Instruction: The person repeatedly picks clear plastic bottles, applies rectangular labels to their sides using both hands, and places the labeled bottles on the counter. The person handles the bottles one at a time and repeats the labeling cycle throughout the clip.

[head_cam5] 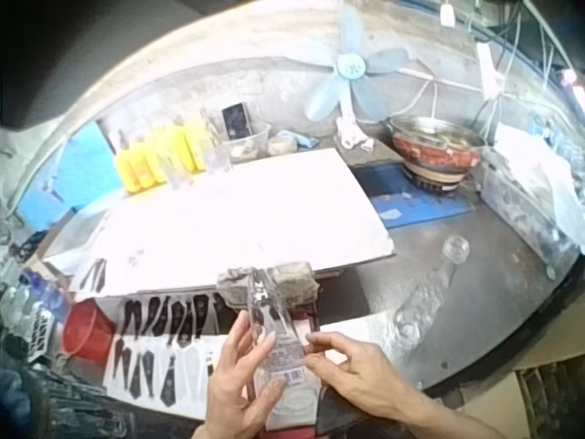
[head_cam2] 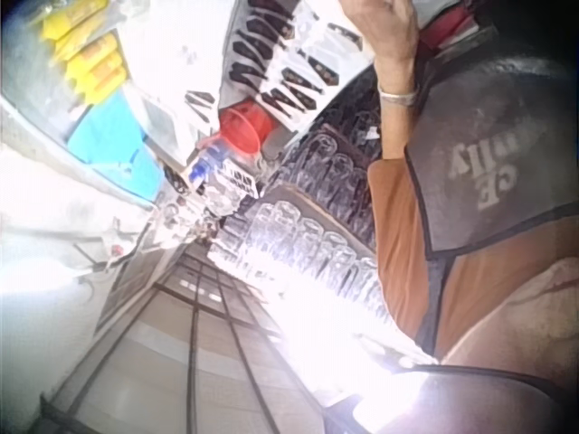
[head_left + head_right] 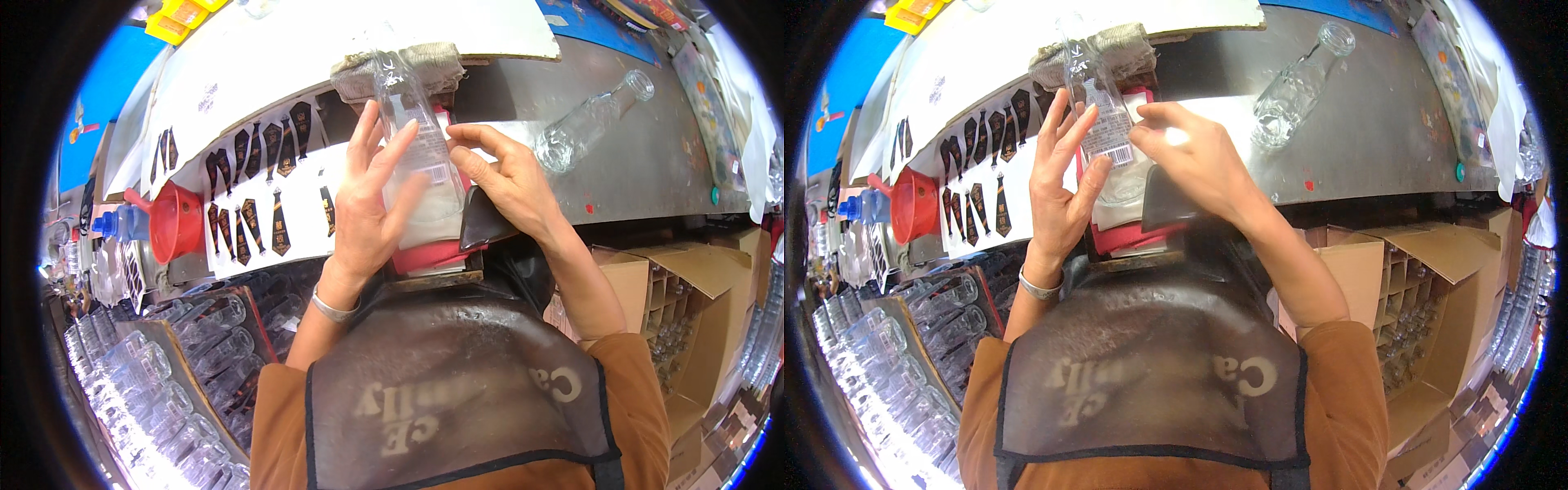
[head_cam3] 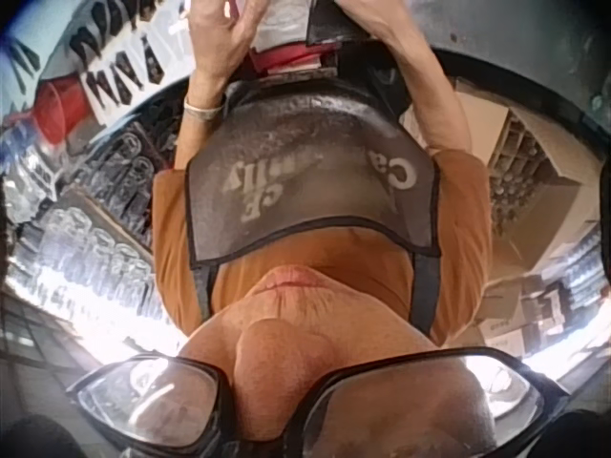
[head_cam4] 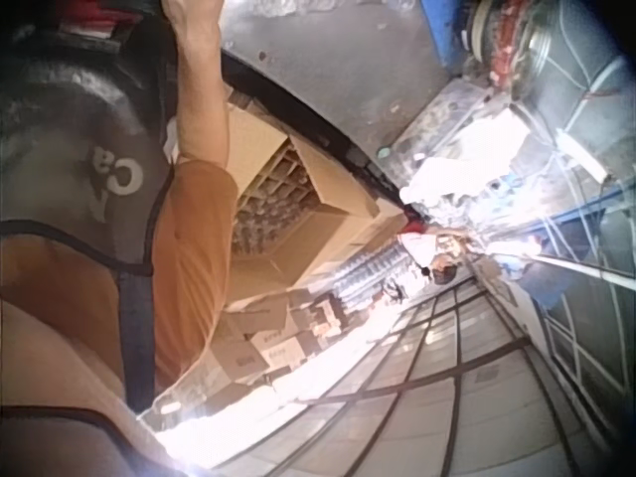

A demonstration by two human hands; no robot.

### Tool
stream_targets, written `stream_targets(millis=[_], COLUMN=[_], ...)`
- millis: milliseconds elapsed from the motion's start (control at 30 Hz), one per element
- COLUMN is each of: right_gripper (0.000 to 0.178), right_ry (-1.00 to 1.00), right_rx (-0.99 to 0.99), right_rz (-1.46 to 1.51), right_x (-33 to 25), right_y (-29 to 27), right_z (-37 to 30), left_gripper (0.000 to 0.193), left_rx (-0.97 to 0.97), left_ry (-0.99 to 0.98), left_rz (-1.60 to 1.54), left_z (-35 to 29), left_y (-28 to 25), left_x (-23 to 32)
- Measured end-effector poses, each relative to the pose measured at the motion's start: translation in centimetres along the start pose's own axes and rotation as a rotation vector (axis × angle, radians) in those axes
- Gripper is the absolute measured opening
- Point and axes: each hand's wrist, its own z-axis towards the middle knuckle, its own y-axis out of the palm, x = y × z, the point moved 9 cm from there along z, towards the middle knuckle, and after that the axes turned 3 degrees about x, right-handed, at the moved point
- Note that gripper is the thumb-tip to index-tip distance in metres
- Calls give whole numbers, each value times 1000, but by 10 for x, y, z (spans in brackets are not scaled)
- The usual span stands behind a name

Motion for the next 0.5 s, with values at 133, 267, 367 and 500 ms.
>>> stream_targets(millis=[133, 267, 367, 500], right_gripper=[49, 52, 53, 51], right_ry=[50, 55, 54, 24], right_rx=[-81, -91, -85, -62], right_rz=[26, 32, -16, -64], right_x=[12, 10, 5, -3], right_y=[11, 14, 13, 12], right_z=[9, 10, 11, 8], left_gripper=[51, 52, 52, 51], left_rx=[12, 14, 18, 26], left_ry=[-43, -34, -35, -93], left_rz=[-43, -38, -9, -44], left_z=[-2, -3, -4, -9], left_y=[-4, -4, -4, -3], left_x=[-1, -8, -8, -13])
